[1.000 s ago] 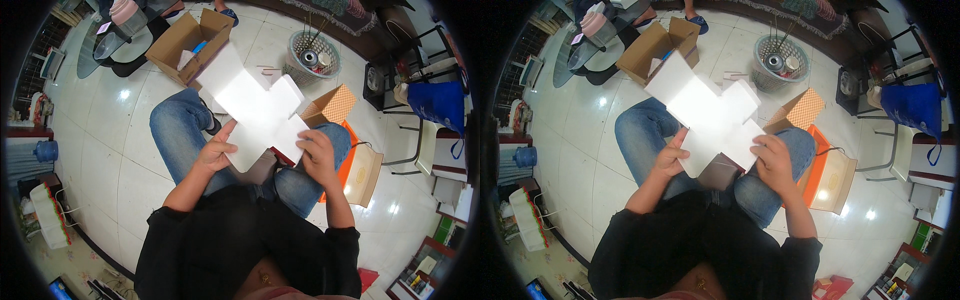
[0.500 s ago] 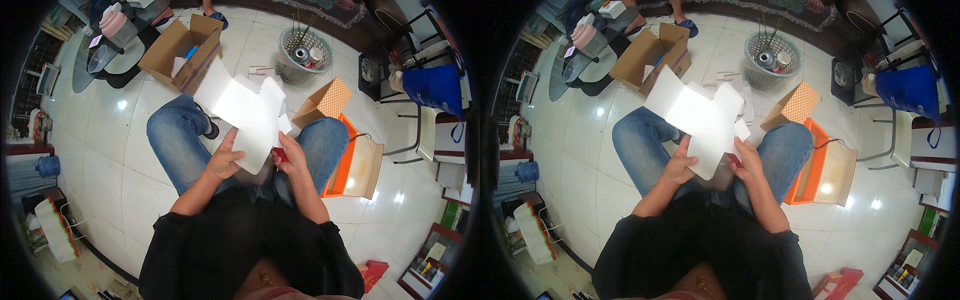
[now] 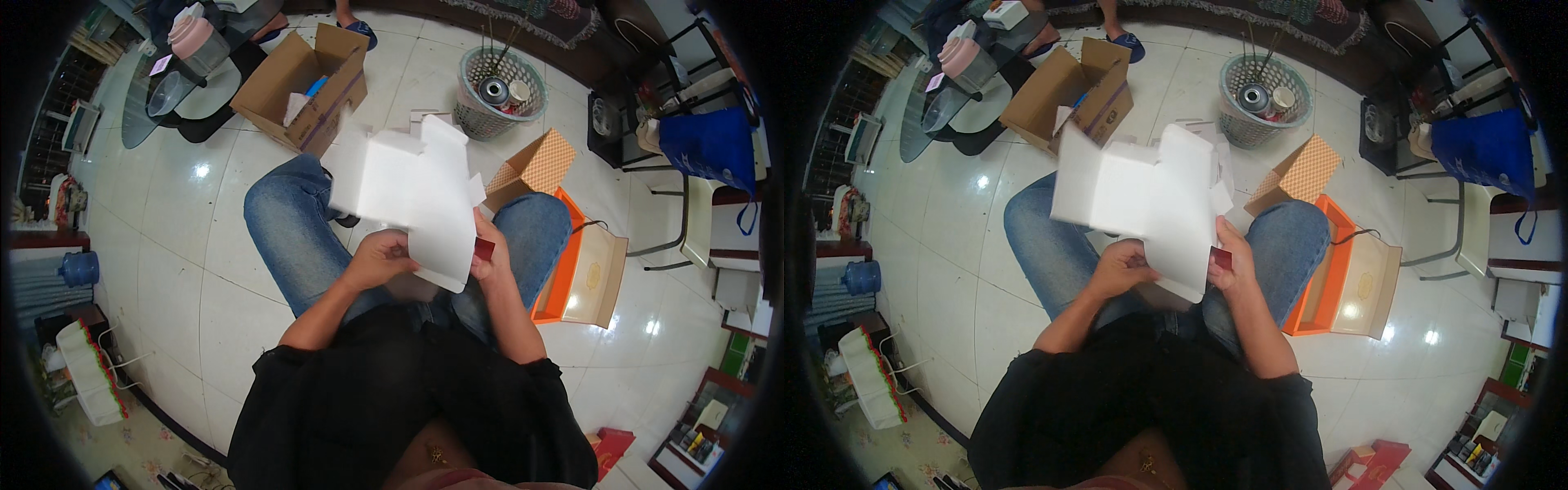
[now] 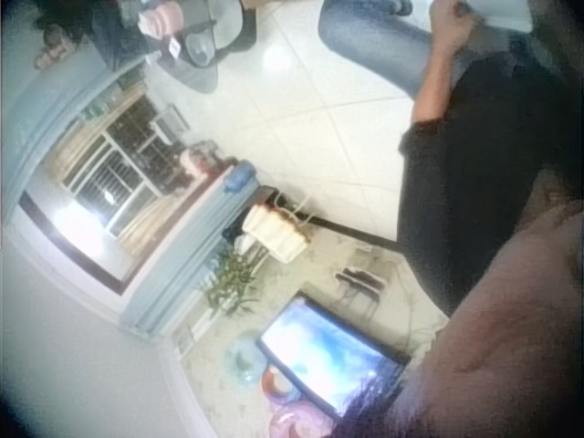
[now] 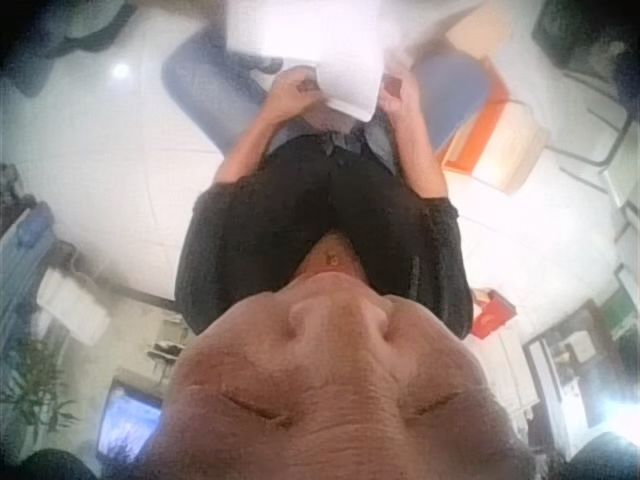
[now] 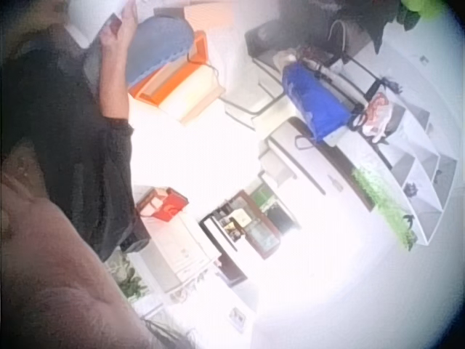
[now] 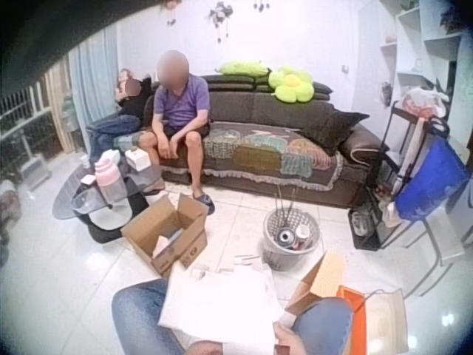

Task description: The person assembles small paper boxes by folding flat sheets into rectangular shapes. They handle multiple white and red sheets, fold them into boxes, and place them into a larger container. The person also picks up and places down various boxes and sheets during the process.

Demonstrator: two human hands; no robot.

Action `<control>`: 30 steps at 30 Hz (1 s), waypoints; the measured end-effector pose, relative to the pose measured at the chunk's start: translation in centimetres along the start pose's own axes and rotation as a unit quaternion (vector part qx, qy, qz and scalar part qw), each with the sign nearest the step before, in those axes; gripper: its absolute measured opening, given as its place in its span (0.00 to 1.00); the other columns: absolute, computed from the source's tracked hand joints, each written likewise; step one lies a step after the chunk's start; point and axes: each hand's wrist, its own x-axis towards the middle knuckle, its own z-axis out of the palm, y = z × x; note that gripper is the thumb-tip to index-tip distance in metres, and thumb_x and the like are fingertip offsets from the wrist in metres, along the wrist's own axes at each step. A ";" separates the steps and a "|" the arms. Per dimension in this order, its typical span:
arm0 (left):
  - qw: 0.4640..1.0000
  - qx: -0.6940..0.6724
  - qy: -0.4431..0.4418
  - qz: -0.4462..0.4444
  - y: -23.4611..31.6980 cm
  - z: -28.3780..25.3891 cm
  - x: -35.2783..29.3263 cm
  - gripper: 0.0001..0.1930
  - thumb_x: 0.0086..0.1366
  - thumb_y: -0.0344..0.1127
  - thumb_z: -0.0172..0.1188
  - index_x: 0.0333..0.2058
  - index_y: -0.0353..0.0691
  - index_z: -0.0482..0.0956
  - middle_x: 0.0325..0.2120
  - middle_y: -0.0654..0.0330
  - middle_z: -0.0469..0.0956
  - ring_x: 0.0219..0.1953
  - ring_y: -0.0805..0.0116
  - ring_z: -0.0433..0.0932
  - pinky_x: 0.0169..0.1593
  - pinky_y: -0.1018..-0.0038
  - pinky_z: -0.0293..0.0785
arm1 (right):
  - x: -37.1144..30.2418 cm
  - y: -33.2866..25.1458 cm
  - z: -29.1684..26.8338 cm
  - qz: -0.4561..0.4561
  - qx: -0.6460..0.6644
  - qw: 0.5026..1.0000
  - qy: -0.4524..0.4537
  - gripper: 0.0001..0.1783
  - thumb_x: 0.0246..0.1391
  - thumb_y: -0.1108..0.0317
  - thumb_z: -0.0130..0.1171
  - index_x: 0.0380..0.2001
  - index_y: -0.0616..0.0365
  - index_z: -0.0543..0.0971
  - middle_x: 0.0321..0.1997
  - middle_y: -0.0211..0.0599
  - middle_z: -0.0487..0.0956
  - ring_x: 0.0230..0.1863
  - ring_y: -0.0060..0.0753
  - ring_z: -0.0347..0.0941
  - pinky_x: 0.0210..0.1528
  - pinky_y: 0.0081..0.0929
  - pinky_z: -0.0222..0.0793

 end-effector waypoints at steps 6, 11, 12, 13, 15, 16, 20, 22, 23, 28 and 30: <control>0.995 -0.074 -0.050 0.041 0.5 -2.2 -0.9 0.13 0.51 0.19 0.63 0.36 0.34 0.74 0.32 0.61 0.77 0.35 0.75 0.76 0.41 0.79 0.73 | 0.9 0.2 -0.3 -0.262 -0.254 0.921 0.139 0.13 0.64 0.62 0.43 0.40 0.60 0.69 0.31 0.36 0.74 0.23 0.21 0.67 0.20 0.19 0.63; 0.995 0.027 0.071 -0.061 0.4 -2.1 0.3 0.19 0.53 0.24 0.63 0.45 0.36 0.70 0.40 0.62 0.74 0.38 0.75 0.74 0.43 0.79 0.71 | 0.7 -1.4 -1.2 -0.524 -0.505 0.653 0.209 0.10 0.62 0.66 0.46 0.38 0.64 0.68 0.34 0.36 0.70 0.36 0.25 0.66 0.39 0.23 0.64; 0.996 -0.027 0.085 -0.019 0.3 -2.0 0.6 0.20 0.55 0.25 0.62 0.47 0.36 0.69 0.41 0.62 0.74 0.40 0.74 0.73 0.45 0.78 0.70 | 0.3 -1.4 -1.3 -0.539 -0.511 0.636 0.210 0.10 0.61 0.67 0.47 0.38 0.65 0.68 0.34 0.38 0.69 0.37 0.26 0.65 0.41 0.25 0.63; 0.991 -0.081 0.099 0.024 0.2 -2.0 0.8 0.21 0.56 0.27 0.62 0.49 0.37 0.67 0.43 0.63 0.73 0.42 0.74 0.73 0.46 0.78 0.70 | 0.0 -1.4 -1.3 -0.561 -0.532 0.603 0.197 0.10 0.61 0.67 0.47 0.37 0.64 0.68 0.33 0.36 0.69 0.37 0.24 0.64 0.41 0.22 0.62; 0.978 -0.163 0.127 -0.020 0.3 -2.2 1.4 0.22 0.61 0.37 0.59 0.52 0.39 0.64 0.44 0.60 0.73 0.44 0.69 0.73 0.48 0.74 0.70 | -0.8 -1.1 -0.5 -0.600 -0.570 0.535 0.169 0.09 0.62 0.67 0.45 0.37 0.64 0.69 0.33 0.31 0.67 0.36 0.19 0.62 0.41 0.18 0.60; 0.969 -0.186 0.159 -0.039 0.2 -2.1 1.6 0.20 0.63 0.38 0.56 0.52 0.39 0.64 0.44 0.60 0.73 0.44 0.69 0.73 0.48 0.73 0.70 | -0.6 -0.5 -1.2 -0.594 -0.557 0.556 0.162 0.09 0.62 0.68 0.45 0.37 0.64 0.69 0.32 0.31 0.67 0.36 0.19 0.62 0.41 0.18 0.60; 0.939 -0.297 0.165 -0.043 0.5 -1.6 2.2 0.20 0.68 0.41 0.49 0.54 0.39 0.63 0.48 0.58 0.72 0.50 0.63 0.72 0.54 0.66 0.68 | -0.6 -0.1 0.8 -0.500 -0.456 0.721 0.144 0.11 0.64 0.63 0.44 0.36 0.61 0.70 0.29 0.32 0.71 0.28 0.19 0.67 0.31 0.14 0.64; 0.927 -0.352 0.126 -0.039 0.6 -1.1 2.0 0.24 0.67 0.45 0.48 0.57 0.39 0.62 0.53 0.56 0.70 0.54 0.59 0.69 0.58 0.60 0.65 | -0.7 0.3 1.2 -0.309 -0.209 0.922 0.098 0.15 0.64 0.60 0.42 0.37 0.61 0.71 0.29 0.35 0.74 0.21 0.21 0.69 0.19 0.14 0.63; 0.919 -0.382 0.092 -0.026 0.4 -0.8 1.8 0.24 0.67 0.45 0.48 0.57 0.39 0.61 0.52 0.56 0.71 0.54 0.59 0.70 0.57 0.61 0.65 | -0.5 0.4 1.2 -0.224 -0.106 0.969 0.003 0.17 0.64 0.58 0.41 0.38 0.62 0.71 0.31 0.37 0.75 0.21 0.23 0.69 0.17 0.17 0.63; 0.865 -0.497 -0.065 -0.030 -1.2 0.0 1.3 0.25 0.66 0.46 0.49 0.58 0.42 0.61 0.51 0.57 0.72 0.53 0.60 0.71 0.57 0.61 0.66 | 0.7 1.5 -0.9 0.068 0.149 0.969 -0.184 0.26 0.64 0.50 0.39 0.47 0.64 0.70 0.40 0.43 0.77 0.33 0.31 0.75 0.34 0.28 0.73; 0.883 -0.466 -0.035 -0.054 -0.8 0.4 1.4 0.24 0.66 0.44 0.50 0.57 0.42 0.61 0.50 0.58 0.72 0.52 0.61 0.71 0.57 0.62 0.66 | -0.9 1.2 3.0 0.019 0.099 0.994 -0.042 0.27 0.64 0.48 0.38 0.46 0.63 0.71 0.38 0.41 0.78 0.33 0.29 0.75 0.36 0.28 0.75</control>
